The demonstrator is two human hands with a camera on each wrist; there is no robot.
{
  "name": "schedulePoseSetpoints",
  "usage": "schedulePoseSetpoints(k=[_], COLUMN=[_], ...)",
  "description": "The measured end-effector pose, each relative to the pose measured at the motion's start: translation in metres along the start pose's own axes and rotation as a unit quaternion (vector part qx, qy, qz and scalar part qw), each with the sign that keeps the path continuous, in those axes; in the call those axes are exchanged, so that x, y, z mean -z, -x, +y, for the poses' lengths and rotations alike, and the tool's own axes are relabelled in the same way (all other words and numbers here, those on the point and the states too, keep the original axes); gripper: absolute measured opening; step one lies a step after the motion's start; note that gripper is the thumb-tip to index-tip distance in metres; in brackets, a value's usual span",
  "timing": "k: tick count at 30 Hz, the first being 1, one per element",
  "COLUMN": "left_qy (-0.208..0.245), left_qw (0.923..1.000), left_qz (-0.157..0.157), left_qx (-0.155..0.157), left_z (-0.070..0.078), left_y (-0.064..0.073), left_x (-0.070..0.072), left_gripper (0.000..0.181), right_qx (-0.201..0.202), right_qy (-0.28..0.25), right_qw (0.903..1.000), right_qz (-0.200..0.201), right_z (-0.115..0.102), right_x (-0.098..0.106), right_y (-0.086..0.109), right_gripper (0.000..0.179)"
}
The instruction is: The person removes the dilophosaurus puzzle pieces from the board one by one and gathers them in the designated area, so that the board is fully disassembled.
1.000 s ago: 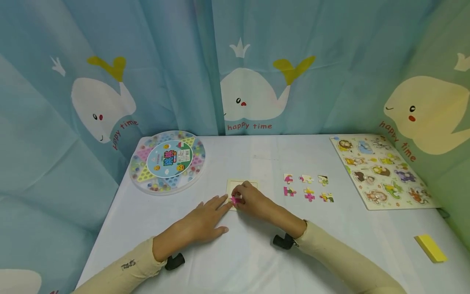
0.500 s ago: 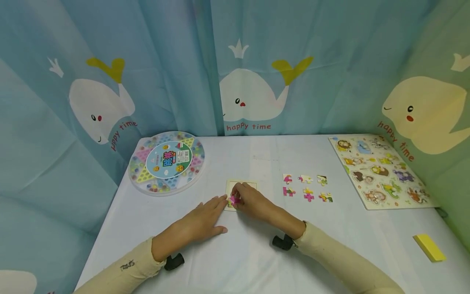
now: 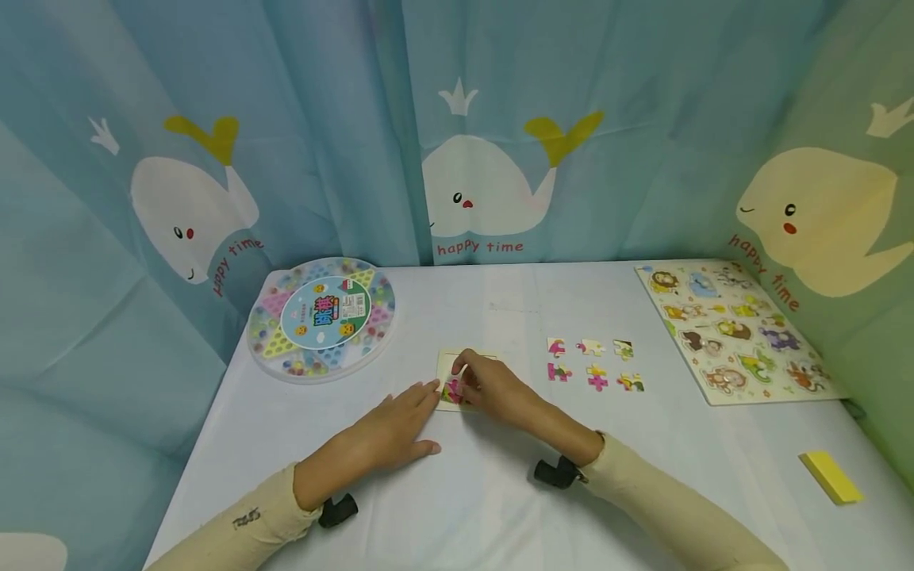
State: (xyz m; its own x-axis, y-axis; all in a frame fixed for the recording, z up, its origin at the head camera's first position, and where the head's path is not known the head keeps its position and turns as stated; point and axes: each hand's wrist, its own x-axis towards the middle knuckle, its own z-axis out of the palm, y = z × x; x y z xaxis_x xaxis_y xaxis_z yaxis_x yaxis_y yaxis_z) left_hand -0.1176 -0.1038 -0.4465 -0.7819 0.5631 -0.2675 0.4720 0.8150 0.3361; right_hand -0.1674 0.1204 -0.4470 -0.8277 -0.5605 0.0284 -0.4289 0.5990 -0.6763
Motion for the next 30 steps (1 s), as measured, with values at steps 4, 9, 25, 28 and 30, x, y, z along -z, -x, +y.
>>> schedulePoseSetpoints(k=[4, 9, 25, 28, 30], left_qy=[0.007, 0.013, 0.024, 0.028, 0.03], left_qw=[1.0, 0.9999, 0.9997, 0.9996, 0.9995], left_qz=[-0.001, -0.002, 0.009, 0.007, 0.005], left_qx=[0.003, 0.006, 0.002, 0.003, 0.004], left_z=[0.0, 0.0, -0.003, -0.002, -0.001], left_y=[0.0, 0.001, 0.001, 0.001, 0.001], left_x=[-0.001, -0.002, -0.005, -0.004, -0.003], left_gripper=[0.078, 0.079, 0.081, 0.081, 0.081], right_qx=[-0.028, -0.043, -0.061, -0.053, -0.051], right_qy=[-0.035, -0.035, -0.079, -0.099, -0.111], right_qw=[0.999, 0.9979, 0.9948, 0.9927, 0.9908], right_qz=[0.004, 0.035, -0.022, -0.044, -0.06], right_z=[0.002, 0.015, 0.083, 0.092, 0.096], right_x=[0.013, 0.041, 0.122, 0.12, 0.117], right_y=[0.006, 0.019, 0.079, 0.084, 0.086], right_gripper=[0.016, 0.008, 0.004, 0.007, 0.008])
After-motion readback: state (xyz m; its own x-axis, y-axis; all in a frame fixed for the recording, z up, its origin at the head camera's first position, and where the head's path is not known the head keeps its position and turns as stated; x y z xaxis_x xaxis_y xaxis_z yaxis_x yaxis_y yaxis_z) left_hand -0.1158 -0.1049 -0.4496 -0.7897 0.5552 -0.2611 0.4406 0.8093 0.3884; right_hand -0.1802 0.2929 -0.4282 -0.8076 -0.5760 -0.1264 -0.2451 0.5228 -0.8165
